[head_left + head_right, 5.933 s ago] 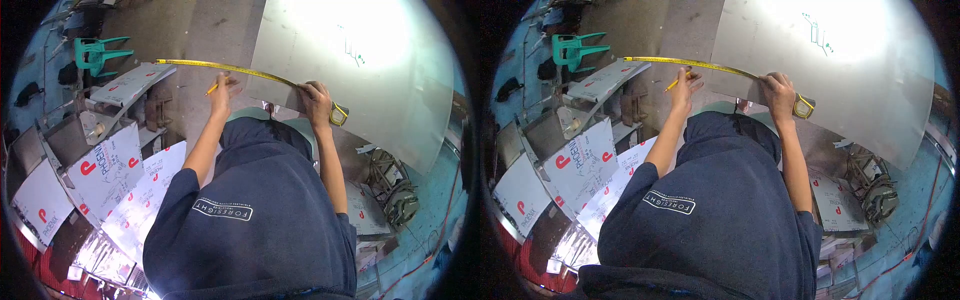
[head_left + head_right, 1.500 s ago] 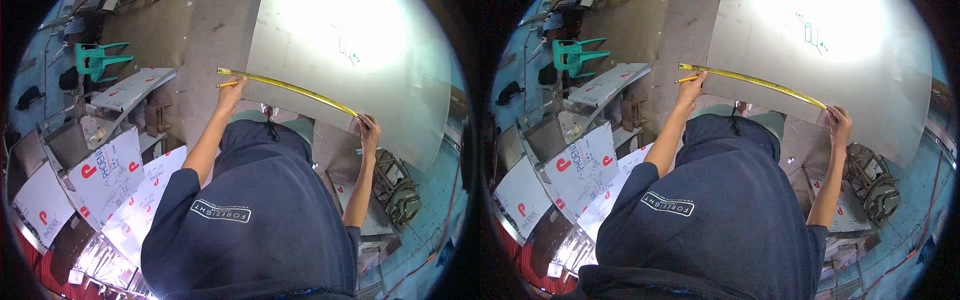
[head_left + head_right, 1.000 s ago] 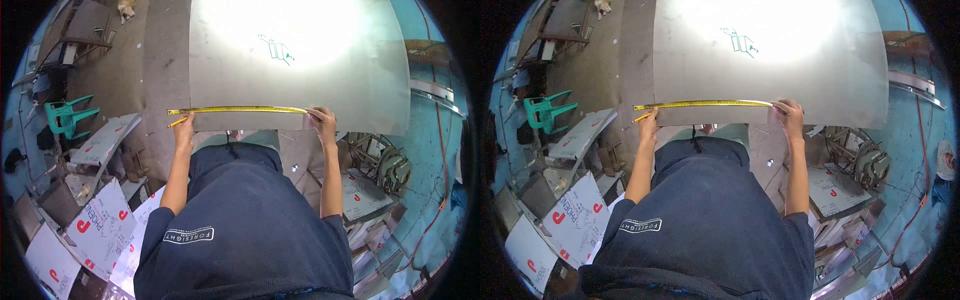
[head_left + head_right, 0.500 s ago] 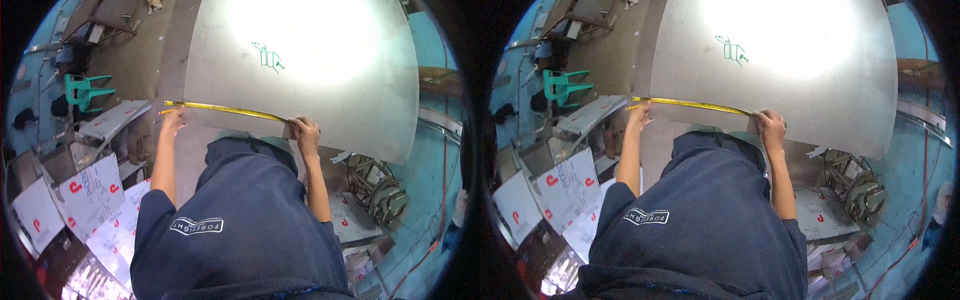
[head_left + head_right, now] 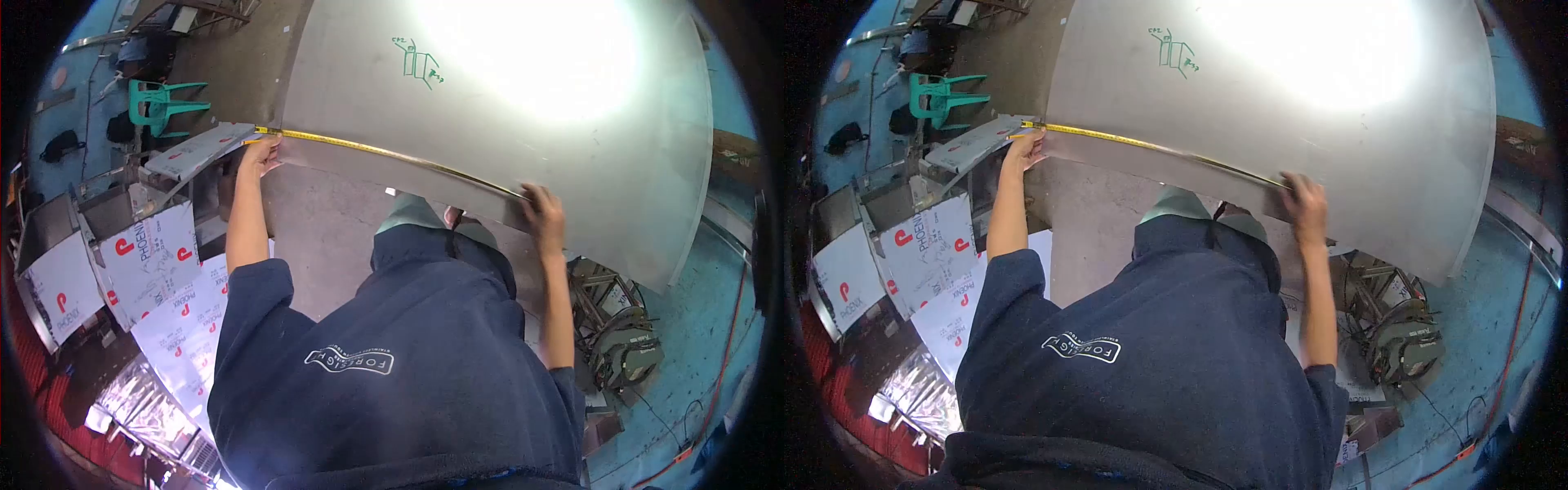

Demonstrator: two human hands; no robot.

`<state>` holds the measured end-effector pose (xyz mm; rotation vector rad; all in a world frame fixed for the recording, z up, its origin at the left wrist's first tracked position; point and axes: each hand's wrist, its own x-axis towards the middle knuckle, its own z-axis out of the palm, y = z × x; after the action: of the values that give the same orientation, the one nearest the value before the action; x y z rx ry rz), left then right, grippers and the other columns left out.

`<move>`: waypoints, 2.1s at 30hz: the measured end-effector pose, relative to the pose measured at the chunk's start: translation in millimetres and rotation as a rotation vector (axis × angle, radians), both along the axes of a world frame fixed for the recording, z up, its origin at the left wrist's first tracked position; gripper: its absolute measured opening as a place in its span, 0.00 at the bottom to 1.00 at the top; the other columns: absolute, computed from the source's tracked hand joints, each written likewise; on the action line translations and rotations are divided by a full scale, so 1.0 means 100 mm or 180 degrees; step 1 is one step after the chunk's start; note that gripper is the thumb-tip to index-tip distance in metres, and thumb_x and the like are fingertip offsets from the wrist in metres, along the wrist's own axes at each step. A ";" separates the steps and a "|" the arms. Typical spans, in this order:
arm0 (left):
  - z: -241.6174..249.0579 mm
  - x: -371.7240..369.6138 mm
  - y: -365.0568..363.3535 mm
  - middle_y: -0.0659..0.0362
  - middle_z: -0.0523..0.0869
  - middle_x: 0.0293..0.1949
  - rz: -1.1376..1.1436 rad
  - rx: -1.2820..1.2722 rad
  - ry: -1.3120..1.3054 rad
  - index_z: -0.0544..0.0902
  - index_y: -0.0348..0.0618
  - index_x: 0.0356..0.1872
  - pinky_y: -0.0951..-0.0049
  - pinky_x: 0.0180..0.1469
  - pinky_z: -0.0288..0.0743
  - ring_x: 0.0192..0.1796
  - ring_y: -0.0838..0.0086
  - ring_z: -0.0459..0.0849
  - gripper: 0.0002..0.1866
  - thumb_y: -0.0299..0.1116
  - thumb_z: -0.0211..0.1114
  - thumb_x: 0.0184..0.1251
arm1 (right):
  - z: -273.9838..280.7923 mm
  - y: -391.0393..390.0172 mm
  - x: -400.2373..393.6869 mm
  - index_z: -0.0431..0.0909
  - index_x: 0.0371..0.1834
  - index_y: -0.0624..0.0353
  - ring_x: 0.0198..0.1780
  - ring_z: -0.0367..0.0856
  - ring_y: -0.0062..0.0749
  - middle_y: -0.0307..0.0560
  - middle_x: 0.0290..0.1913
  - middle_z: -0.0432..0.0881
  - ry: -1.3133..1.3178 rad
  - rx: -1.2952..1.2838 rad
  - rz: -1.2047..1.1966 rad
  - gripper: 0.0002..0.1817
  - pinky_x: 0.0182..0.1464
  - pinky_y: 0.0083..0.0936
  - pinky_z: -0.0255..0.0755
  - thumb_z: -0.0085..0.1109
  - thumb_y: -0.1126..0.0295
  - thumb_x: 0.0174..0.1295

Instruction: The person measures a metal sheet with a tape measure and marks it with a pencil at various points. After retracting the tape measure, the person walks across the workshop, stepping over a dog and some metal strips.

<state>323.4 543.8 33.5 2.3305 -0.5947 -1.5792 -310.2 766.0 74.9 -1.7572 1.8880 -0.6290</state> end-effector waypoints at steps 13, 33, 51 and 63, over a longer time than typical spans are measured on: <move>-0.09 0.05 0.14 0.58 0.83 0.60 0.0176 -0.0360 -0.0117 0.82 0.49 0.63 0.53 0.63 0.76 0.65 0.64 0.79 0.27 0.46 0.76 0.66 | -0.01 0.27 -0.99 0.86 0.46 0.60 0.45 0.86 0.35 0.44 0.45 0.86 0.0309 -0.0007 -0.0008 0.06 0.50 0.28 0.79 0.67 0.76 0.67; -0.39 0.58 0.23 0.64 0.80 0.67 0.0007 -0.0481 0.0523 0.79 0.57 0.71 0.55 0.66 0.70 0.68 0.71 0.75 0.29 0.49 0.70 0.71 | 0.12 0.15 -0.80 0.89 0.47 0.59 0.44 0.89 0.34 0.48 0.44 0.87 -0.0444 0.0570 -0.0492 0.11 0.48 0.29 0.84 0.70 0.80 0.61; -0.07 0.49 0.03 0.67 0.89 0.49 0.0339 -0.0375 0.0331 0.84 0.53 0.53 0.68 0.56 0.80 0.51 0.77 0.87 0.14 0.43 0.73 0.72 | 0.18 0.22 -0.57 0.90 0.44 0.51 0.46 0.88 0.42 0.43 0.45 0.88 0.0080 0.0399 -0.0361 0.09 0.49 0.37 0.83 0.72 0.72 0.60; -0.07 0.51 0.02 0.68 0.88 0.55 0.0266 -0.0303 0.0232 0.82 0.55 0.64 0.63 0.66 0.69 0.60 0.75 0.83 0.23 0.48 0.73 0.72 | 0.07 0.09 -0.25 0.92 0.40 0.48 0.44 0.88 0.38 0.39 0.41 0.88 0.0030 -0.0055 -0.0074 0.08 0.44 0.38 0.84 0.74 0.67 0.58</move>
<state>374.5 546.0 26.7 2.1896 -0.5367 -1.5562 -335.1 775.3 82.0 -1.7540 1.9175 -0.6487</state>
